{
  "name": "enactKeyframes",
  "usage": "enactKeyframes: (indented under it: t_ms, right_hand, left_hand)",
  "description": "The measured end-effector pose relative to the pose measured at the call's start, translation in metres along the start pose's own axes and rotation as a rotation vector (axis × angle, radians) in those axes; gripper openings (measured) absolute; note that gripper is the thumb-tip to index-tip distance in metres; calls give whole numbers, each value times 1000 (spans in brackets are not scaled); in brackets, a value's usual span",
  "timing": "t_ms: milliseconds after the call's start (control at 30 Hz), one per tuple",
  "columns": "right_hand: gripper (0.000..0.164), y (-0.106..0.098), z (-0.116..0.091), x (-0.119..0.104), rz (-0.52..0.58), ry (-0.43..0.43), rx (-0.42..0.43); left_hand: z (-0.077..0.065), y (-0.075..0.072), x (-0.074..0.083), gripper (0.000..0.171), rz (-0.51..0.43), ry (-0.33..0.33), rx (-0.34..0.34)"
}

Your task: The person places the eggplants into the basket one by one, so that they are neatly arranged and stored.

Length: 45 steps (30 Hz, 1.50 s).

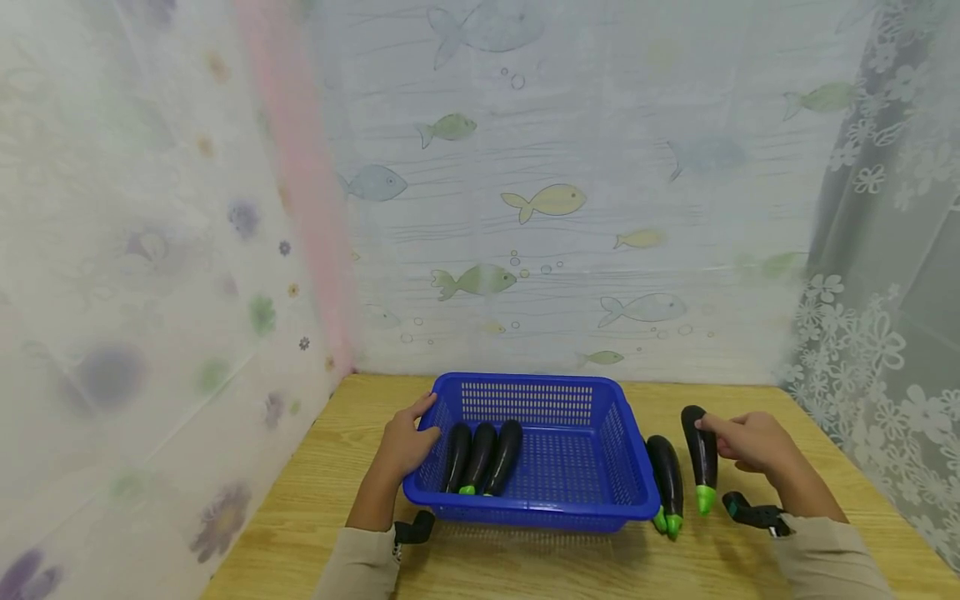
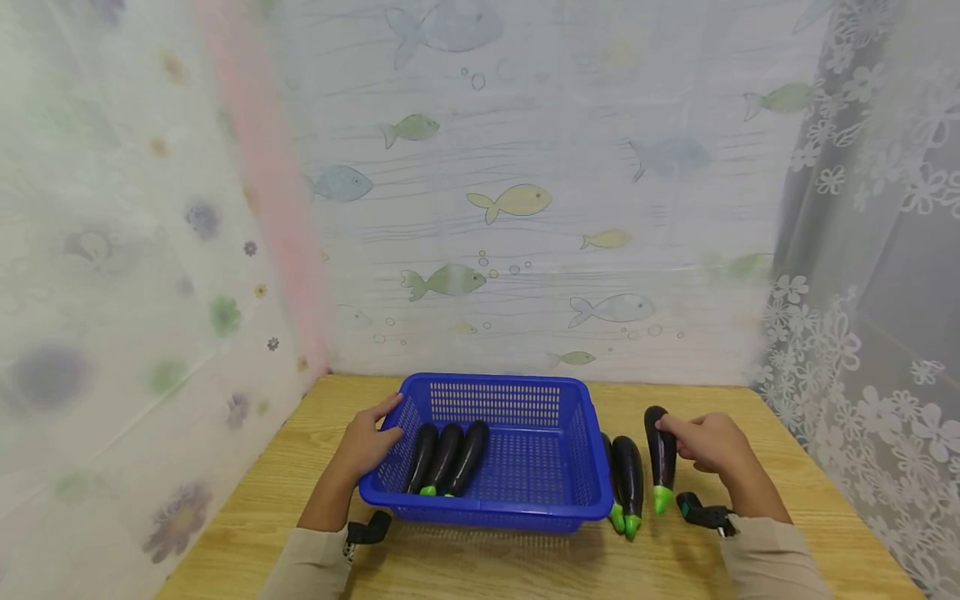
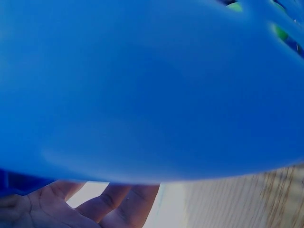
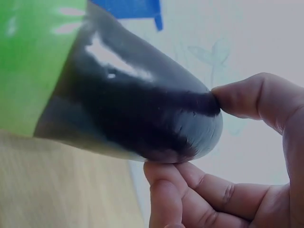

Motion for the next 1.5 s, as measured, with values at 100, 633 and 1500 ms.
enactKeyframes:
  t_ms: [100, 633, 1500]
  right_hand:
    - [51, -5, 2, -9, -13, -14, 15]
    - [78, -13, 17, -74, -31, -97, 76]
    - [41, 45, 57, -121, 84, -89, 60]
  left_hand:
    - [-1, 0, 0, 67, -3, -2, -3]
    - [-2, 0, 1, 67, -13, -1, -12]
    - [-2, -1, 2, 67, -4, 0, 1]
Point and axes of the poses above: each hand's wrist, its own z-axis towards the middle knuckle, its own y-axis out of the palm, x = y × z, the point moved 10 cm from there along z, towards the middle knuckle, and after that the axes turned 15 degrees about -y, right-handed, at the moved point
